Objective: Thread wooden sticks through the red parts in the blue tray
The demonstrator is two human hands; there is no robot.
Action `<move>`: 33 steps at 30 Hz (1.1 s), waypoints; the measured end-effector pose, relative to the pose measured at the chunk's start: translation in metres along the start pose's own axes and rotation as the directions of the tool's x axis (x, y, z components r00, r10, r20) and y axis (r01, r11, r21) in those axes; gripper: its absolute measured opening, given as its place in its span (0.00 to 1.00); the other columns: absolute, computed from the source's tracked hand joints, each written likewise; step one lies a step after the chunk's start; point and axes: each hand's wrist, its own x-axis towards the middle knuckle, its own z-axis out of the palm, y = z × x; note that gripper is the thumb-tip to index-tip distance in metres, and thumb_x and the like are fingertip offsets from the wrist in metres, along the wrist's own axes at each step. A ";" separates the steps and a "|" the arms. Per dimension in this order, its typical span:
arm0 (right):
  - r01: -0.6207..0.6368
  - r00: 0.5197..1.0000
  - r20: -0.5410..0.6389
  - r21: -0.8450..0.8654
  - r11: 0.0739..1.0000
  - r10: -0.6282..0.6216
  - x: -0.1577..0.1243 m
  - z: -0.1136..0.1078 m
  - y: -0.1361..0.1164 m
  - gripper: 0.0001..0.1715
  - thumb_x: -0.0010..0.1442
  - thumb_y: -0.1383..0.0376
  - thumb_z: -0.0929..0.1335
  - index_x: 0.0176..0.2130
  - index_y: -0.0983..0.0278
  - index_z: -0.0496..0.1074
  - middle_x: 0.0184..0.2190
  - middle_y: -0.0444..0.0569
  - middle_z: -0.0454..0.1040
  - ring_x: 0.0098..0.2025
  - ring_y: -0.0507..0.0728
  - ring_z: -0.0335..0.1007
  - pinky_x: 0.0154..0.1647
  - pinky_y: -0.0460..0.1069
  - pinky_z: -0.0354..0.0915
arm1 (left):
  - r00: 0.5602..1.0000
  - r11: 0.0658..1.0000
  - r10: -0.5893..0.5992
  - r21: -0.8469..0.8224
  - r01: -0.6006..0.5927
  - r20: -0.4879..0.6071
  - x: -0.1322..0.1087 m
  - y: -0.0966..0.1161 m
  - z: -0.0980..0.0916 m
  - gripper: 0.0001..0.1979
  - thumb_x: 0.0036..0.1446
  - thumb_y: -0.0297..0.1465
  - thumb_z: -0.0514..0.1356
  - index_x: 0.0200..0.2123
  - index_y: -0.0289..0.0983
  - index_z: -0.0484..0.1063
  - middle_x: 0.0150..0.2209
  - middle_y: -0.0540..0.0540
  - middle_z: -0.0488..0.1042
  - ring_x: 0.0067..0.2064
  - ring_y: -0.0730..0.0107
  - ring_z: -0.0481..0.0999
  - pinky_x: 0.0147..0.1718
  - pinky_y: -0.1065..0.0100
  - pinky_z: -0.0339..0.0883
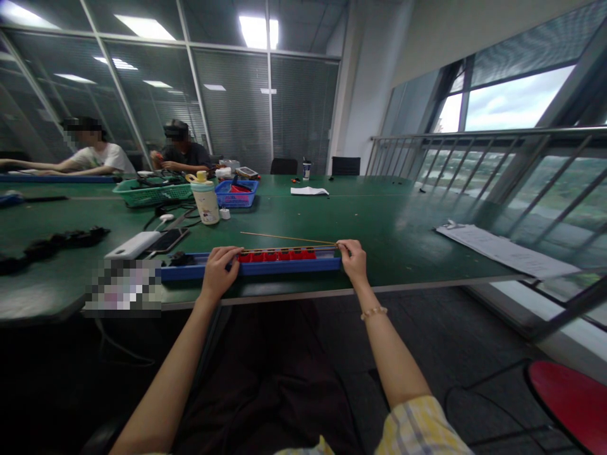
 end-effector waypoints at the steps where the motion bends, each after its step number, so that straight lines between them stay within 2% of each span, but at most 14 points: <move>1: -0.003 1.000 0.002 -0.001 1.000 0.003 0.000 0.000 0.000 0.17 0.66 0.55 0.62 0.37 0.58 0.76 0.36 0.51 0.78 0.43 0.61 0.71 0.46 0.57 0.67 | 1.000 1.000 0.001 0.001 -0.001 0.001 0.000 0.000 0.000 0.16 0.59 0.28 0.54 0.47 0.41 0.76 0.44 0.45 0.77 0.47 0.59 0.72 0.51 0.54 0.68; 8: -0.004 1.000 0.008 0.004 1.000 0.004 0.001 0.001 0.000 0.16 0.65 0.56 0.63 0.38 0.58 0.77 0.38 0.51 0.79 0.45 0.61 0.71 0.49 0.58 0.66 | 1.000 1.000 0.017 0.017 -0.017 0.005 -0.001 -0.004 0.003 0.16 0.60 0.28 0.53 0.47 0.41 0.75 0.44 0.45 0.77 0.47 0.59 0.71 0.51 0.55 0.68; 12: -0.028 0.999 -0.044 0.039 0.999 0.029 0.001 0.001 0.002 0.16 0.66 0.55 0.62 0.38 0.57 0.77 0.41 0.49 0.80 0.48 0.61 0.71 0.53 0.59 0.65 | 1.000 1.000 0.011 0.015 -0.011 0.011 -0.002 -0.005 0.004 0.16 0.59 0.27 0.53 0.48 0.42 0.75 0.45 0.45 0.77 0.47 0.59 0.71 0.51 0.54 0.67; 18: -0.048 0.993 -0.104 0.068 0.997 0.055 0.002 0.001 0.005 0.17 0.66 0.55 0.62 0.38 0.58 0.76 0.42 0.51 0.80 0.48 0.61 0.72 0.54 0.59 0.65 | 1.000 1.000 0.011 0.025 -0.011 0.008 -0.002 -0.006 0.005 0.16 0.59 0.27 0.53 0.48 0.41 0.75 0.45 0.45 0.76 0.48 0.59 0.71 0.52 0.55 0.67; 20: -0.036 0.995 -0.090 0.069 0.997 0.042 0.002 0.001 0.003 0.16 0.66 0.55 0.62 0.38 0.58 0.76 0.42 0.51 0.80 0.49 0.61 0.71 0.54 0.59 0.64 | 1.000 1.000 -0.002 0.023 0.002 -0.007 -0.002 -0.005 0.005 0.18 0.59 0.27 0.53 0.51 0.41 0.73 0.47 0.44 0.75 0.50 0.58 0.71 0.53 0.55 0.66; 24: -0.003 0.999 -0.042 0.065 0.998 0.006 0.002 0.001 -0.001 0.15 0.66 0.56 0.63 0.37 0.57 0.76 0.42 0.49 0.80 0.49 0.60 0.71 0.55 0.59 0.63 | 0.998 0.999 -0.038 0.015 0.039 -0.041 -0.002 -0.004 0.003 0.27 0.60 0.26 0.52 0.63 0.41 0.61 0.51 0.43 0.73 0.52 0.57 0.70 0.54 0.54 0.64; 26: 0.011 1.000 -0.019 0.058 0.998 -0.010 0.002 0.001 -0.003 0.15 0.66 0.56 0.63 0.37 0.57 0.76 0.42 0.49 0.80 0.49 0.60 0.71 0.55 0.59 0.63 | 0.999 0.999 -0.032 0.022 0.032 -0.033 -0.002 -0.003 0.003 0.29 0.60 0.27 0.52 0.65 0.41 0.59 0.51 0.42 0.73 0.52 0.57 0.69 0.55 0.54 0.64; 33: 0.025 1.000 0.016 0.034 0.999 -0.025 0.003 0.002 -0.004 0.14 0.66 0.57 0.63 0.36 0.57 0.76 0.41 0.48 0.80 0.48 0.60 0.70 0.55 0.59 0.62 | 1.000 0.999 -0.003 0.041 0.004 -0.021 -0.001 -0.005 0.005 0.22 0.60 0.28 0.53 0.57 0.42 0.69 0.53 0.43 0.73 0.53 0.57 0.70 0.55 0.54 0.64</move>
